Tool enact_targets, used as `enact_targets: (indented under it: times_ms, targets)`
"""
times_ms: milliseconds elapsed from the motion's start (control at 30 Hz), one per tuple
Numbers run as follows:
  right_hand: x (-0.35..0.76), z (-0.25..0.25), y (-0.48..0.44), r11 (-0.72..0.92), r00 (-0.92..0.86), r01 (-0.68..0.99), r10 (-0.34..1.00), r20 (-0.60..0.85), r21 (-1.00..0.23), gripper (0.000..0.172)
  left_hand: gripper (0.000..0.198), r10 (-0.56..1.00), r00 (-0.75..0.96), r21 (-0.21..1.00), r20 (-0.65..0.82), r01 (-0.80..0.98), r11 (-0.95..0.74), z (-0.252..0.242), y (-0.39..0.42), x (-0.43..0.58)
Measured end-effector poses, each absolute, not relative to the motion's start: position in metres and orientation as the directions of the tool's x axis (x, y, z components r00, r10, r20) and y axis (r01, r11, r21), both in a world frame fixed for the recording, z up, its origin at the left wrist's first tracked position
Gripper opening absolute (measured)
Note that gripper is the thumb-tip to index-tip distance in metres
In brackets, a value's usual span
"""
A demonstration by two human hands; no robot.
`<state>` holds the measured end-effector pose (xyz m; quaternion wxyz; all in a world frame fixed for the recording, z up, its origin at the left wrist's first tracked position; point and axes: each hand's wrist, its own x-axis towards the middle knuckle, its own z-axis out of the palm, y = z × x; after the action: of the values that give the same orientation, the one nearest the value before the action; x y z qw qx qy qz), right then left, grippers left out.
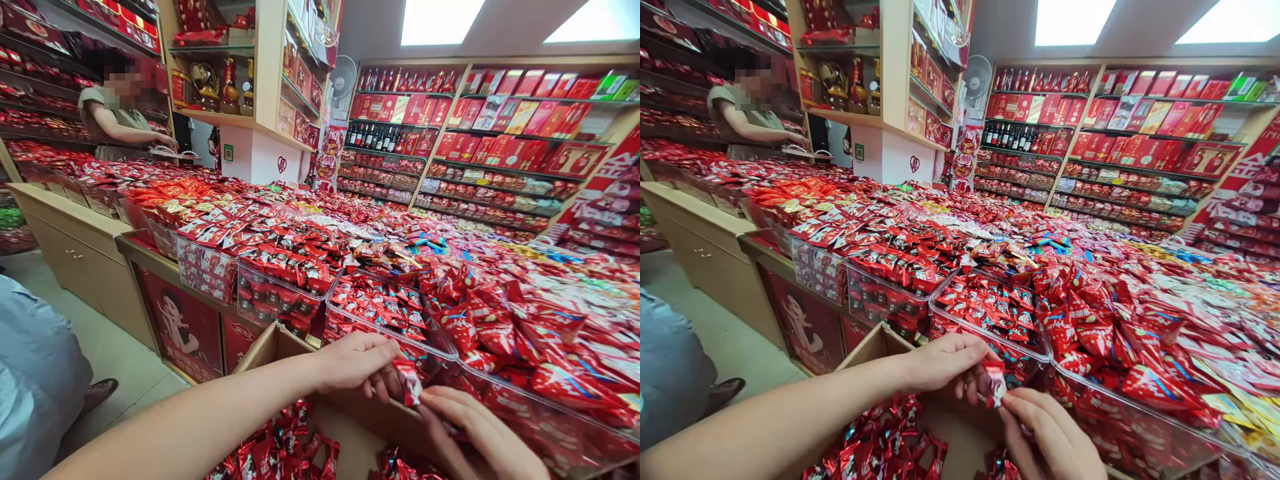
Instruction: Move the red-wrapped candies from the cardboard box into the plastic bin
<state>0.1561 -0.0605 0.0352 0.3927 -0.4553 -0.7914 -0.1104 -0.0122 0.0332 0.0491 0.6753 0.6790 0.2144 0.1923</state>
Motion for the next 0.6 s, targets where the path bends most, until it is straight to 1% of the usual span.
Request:
enact_targets:
  times_ms: [67, 133, 233, 333, 433, 600]
  targets:
    - [0.155, 0.054, -0.05, 0.498, -0.237, 0.845, 0.675, 0.699, -0.195, 0.018, 0.05, 0.585, 0.811, 0.999, -0.019, 0.042, -0.026, 0.052, 0.04, -0.017]
    - [0.153, 0.073, -0.033, 0.434, -0.185, 0.873, 0.718, 0.672, -0.223, 0.013, 0.044, 0.579, 0.815, 0.992, -0.019, 0.089, -0.092, 0.051, 0.045, -0.023]
    - [0.146, 0.095, 0.006, 0.334, -0.112, 0.903, 0.789, 0.604, -0.27, 0.016, 0.031, 0.557, 0.83, 0.965, -0.016, 0.159, -0.209, 0.045, 0.049, -0.029]
    - [0.141, 0.108, 0.052, 0.23, -0.074, 0.946, 0.839, 0.539, -0.229, 0.02, 0.026, 0.575, 0.818, 0.925, -0.008, 0.224, -0.306, 0.043, 0.048, -0.032]
    - [0.141, 0.109, 0.094, 0.133, -0.038, 0.977, 0.875, 0.483, -0.165, 0.019, 0.026, 0.555, 0.832, 0.924, -0.016, 0.224, -0.309, 0.044, 0.048, -0.033]
    - [0.142, 0.096, 0.132, 0.117, -0.057, 0.984, 0.92, 0.387, -0.133, 0.018, 0.025, 0.531, 0.847, 0.941, -0.025, 0.199, -0.274, 0.042, 0.053, -0.035]
